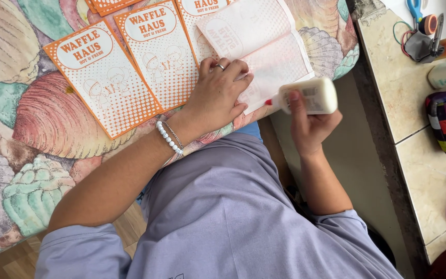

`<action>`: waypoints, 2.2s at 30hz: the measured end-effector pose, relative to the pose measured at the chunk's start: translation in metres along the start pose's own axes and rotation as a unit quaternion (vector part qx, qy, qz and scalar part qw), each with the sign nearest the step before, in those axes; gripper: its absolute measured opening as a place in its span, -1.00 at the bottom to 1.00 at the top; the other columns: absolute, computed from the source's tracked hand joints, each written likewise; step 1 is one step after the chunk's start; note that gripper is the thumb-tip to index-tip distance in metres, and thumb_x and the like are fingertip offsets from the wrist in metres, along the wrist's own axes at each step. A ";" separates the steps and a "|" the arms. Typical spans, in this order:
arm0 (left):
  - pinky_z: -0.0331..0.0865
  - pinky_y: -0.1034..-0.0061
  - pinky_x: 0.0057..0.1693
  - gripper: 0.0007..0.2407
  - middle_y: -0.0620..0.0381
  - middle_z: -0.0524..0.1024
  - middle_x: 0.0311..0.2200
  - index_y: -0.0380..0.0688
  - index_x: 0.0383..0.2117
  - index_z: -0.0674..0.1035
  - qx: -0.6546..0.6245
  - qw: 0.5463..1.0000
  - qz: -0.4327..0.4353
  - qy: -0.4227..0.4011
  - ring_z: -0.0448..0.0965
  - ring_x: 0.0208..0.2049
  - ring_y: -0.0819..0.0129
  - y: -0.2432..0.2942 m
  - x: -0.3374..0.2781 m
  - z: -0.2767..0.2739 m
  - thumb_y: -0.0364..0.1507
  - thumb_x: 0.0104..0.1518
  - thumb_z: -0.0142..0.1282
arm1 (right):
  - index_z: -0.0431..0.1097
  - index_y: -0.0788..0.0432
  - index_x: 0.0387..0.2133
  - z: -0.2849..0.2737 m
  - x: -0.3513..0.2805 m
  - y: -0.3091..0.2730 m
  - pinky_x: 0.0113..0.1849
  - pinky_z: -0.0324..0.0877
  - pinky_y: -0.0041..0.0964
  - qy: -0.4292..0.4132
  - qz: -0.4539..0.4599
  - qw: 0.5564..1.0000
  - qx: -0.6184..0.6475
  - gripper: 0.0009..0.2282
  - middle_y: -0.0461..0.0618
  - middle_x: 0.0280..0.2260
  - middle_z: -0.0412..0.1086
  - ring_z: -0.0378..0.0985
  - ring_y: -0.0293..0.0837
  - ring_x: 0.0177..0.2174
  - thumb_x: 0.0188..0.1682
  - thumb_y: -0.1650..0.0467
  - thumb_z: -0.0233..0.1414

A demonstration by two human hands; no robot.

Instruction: The person applies glue from a squeeze bottle onto paper waffle packaging sleeves and folds them into shape by hand.

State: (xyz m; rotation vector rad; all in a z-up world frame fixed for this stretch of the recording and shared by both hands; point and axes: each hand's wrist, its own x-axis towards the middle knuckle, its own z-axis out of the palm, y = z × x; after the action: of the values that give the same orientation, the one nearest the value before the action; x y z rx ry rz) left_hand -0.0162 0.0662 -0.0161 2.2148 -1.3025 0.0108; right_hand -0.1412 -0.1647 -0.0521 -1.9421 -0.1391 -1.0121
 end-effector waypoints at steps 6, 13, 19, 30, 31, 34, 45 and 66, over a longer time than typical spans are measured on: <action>0.06 0.05 0.17 -0.56 0.09 0.40 -0.03 -0.17 -0.02 0.61 0.001 1.000 0.002 0.000 0.37 0.00 0.13 0.001 0.001 -0.001 -0.31 -0.06 0.41 | 0.42 0.56 -0.38 0.017 -0.018 -0.014 -0.41 0.50 -0.08 -0.017 -0.028 0.999 -0.006 -0.79 0.40 -0.51 0.50 0.65 0.20 -0.44 -0.17 0.65 0.34; 0.07 0.07 0.16 -0.55 0.08 0.40 -0.05 -0.19 -0.03 0.60 -0.003 1.000 0.003 0.009 0.37 -0.03 0.14 -0.001 0.000 0.000 -0.34 -0.08 0.42 | 0.44 0.61 -0.37 -0.002 0.005 -0.003 -0.40 0.47 -0.13 -0.007 -0.036 0.999 -0.024 -0.87 0.41 -0.52 0.49 0.60 0.07 -0.46 -0.01 0.64 0.23; 0.07 0.06 0.15 -0.55 0.08 0.39 -0.05 -0.20 -0.04 0.60 -0.009 1.000 0.004 0.010 0.37 -0.03 0.13 0.000 0.001 -0.001 -0.33 -0.09 0.43 | 0.44 0.58 -0.35 0.020 -0.019 -0.012 -0.40 0.50 -0.09 -0.002 -0.017 1.000 0.018 -0.85 0.39 -0.51 0.50 0.58 0.05 -0.49 -0.08 0.64 0.26; 0.09 0.15 0.16 -0.51 0.18 0.39 -0.05 -0.07 -0.06 0.58 0.056 0.997 0.008 0.049 0.39 -0.07 0.17 -0.002 -0.001 0.007 -0.24 -0.17 0.41 | 0.37 0.33 -0.50 -0.003 0.024 -0.018 -0.48 0.43 -0.26 0.087 0.075 0.987 -0.116 -0.76 0.03 -0.51 0.42 0.51 -0.12 -0.49 0.09 0.47 0.26; 0.09 0.15 0.16 -0.51 0.18 0.39 -0.05 -0.07 -0.06 0.58 0.055 0.997 0.007 0.049 0.39 -0.07 0.17 -0.001 -0.001 0.007 -0.24 -0.17 0.41 | 0.37 0.33 -0.50 -0.002 0.023 -0.018 -0.48 0.43 -0.26 0.087 0.075 0.987 -0.116 -0.76 0.03 -0.51 0.42 0.51 -0.12 -0.49 0.09 0.47 0.26; 0.11 0.16 0.13 -0.53 0.17 0.40 -0.06 -0.06 -0.08 0.58 0.053 0.997 0.009 0.053 0.39 -0.09 0.17 -0.001 -0.001 0.005 -0.25 -0.18 0.39 | 0.40 0.38 -0.46 0.005 0.017 -0.024 -0.42 0.49 -0.20 0.094 0.061 0.988 -0.104 -0.77 0.13 -0.45 0.49 0.55 -0.06 -0.46 0.06 0.45 0.27; 0.10 0.15 0.15 -0.54 0.18 0.41 -0.06 -0.08 -0.06 0.60 0.054 0.997 0.009 0.051 0.39 -0.09 0.17 -0.001 0.000 0.005 -0.24 -0.15 0.37 | 0.46 0.41 -0.36 -0.018 0.036 0.002 -0.38 0.53 -0.20 0.127 0.074 0.983 -0.107 -0.78 0.14 -0.39 0.51 0.59 -0.05 -0.38 0.08 0.41 0.25; 0.11 0.17 0.13 -0.57 0.19 0.42 -0.05 -0.06 -0.07 0.59 0.056 0.997 0.016 0.047 0.38 -0.08 0.18 0.001 0.000 0.000 -0.25 -0.12 0.33 | 0.42 0.39 -0.30 -0.036 0.046 0.032 -0.37 0.61 -0.11 0.187 0.052 0.975 -0.107 -0.80 0.19 -0.34 0.51 0.61 0.00 -0.34 0.05 0.45 0.27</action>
State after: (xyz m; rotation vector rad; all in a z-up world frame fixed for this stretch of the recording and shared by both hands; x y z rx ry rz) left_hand -0.0174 0.0659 -0.0159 2.2568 -1.3136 0.2019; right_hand -0.1173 -0.2244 -0.0326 -1.8861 0.2933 -1.3452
